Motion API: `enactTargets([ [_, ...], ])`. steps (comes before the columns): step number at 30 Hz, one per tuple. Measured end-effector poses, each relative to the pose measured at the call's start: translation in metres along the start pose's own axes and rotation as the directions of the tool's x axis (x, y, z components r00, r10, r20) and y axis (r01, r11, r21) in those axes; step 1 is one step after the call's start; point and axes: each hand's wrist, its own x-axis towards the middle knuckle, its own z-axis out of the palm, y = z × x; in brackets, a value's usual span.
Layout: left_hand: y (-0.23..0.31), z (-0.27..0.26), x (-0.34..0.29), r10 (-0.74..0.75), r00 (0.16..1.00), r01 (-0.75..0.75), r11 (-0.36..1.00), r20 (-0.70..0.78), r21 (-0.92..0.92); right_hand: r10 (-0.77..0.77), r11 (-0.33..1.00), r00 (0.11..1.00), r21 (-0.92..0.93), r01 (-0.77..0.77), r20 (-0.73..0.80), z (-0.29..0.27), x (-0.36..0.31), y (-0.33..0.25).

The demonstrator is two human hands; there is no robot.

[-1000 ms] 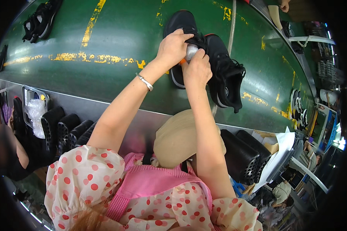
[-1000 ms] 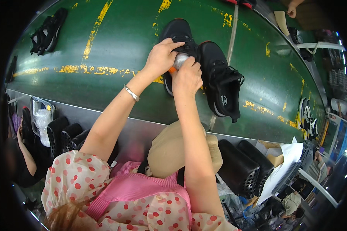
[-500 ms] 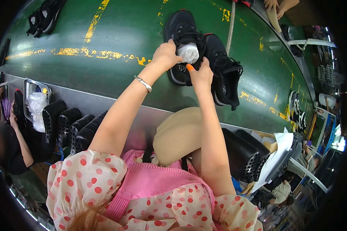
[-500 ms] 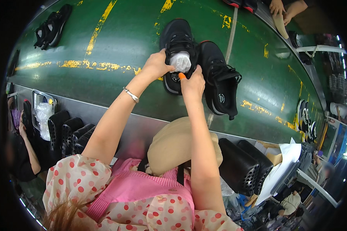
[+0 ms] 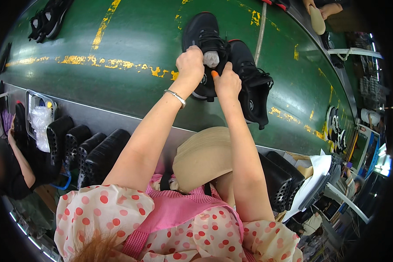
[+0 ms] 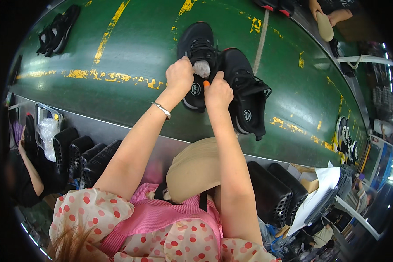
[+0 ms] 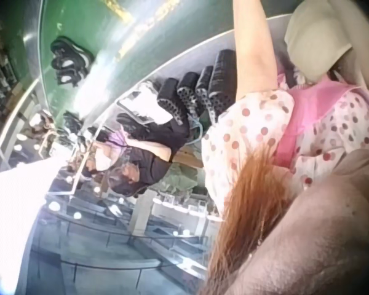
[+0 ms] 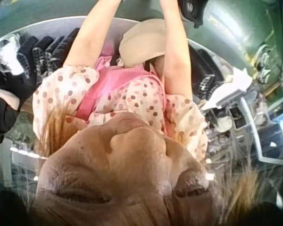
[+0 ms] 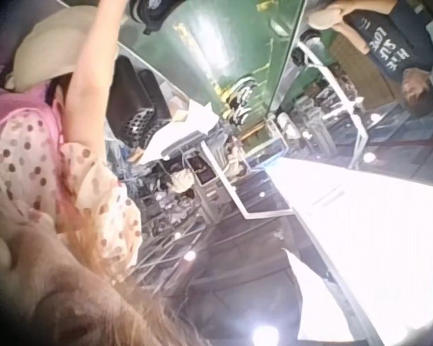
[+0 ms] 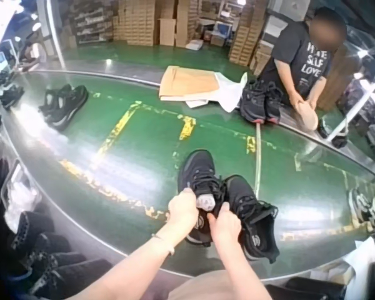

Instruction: The person sits on the floor and repeatedly stuffs white tissue paper into black sneakers to maintain their shape. The person handles the shoes one at a time, folding the paper and inserting it into each shoe before moving to the next.

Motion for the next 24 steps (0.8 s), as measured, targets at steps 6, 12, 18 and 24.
enactTargets([
  [6, -0.003, -0.019, -0.010, -0.059, 0.998, 0.057, 0.996, -0.023, -0.069, -0.010, 0.999, 0.999, 0.033, 0.012, -0.041, 0.014, 0.000, -0.002],
  [12, 0.000, -0.027, 0.004, -0.087, 0.979, 0.079, 0.996, 0.185, 0.050, 0.026, 0.994, 1.000, 0.110, -0.025, -0.003, 0.020, -0.008, 0.001],
  [18, -0.012, -0.010, 0.003, 0.037, 0.999, -0.037, 0.996, 0.004, 0.085, 0.022, 0.982, 1.000, 0.186, -0.022, 0.000, 0.025, -0.007, 0.004],
  [24, -0.020, -0.018, 0.014, 0.078, 0.995, -0.083, 0.994, 0.068, 0.076, 0.059, 0.981, 0.998, 0.182, -0.062, 0.024, 0.025, -0.005, -0.003],
])
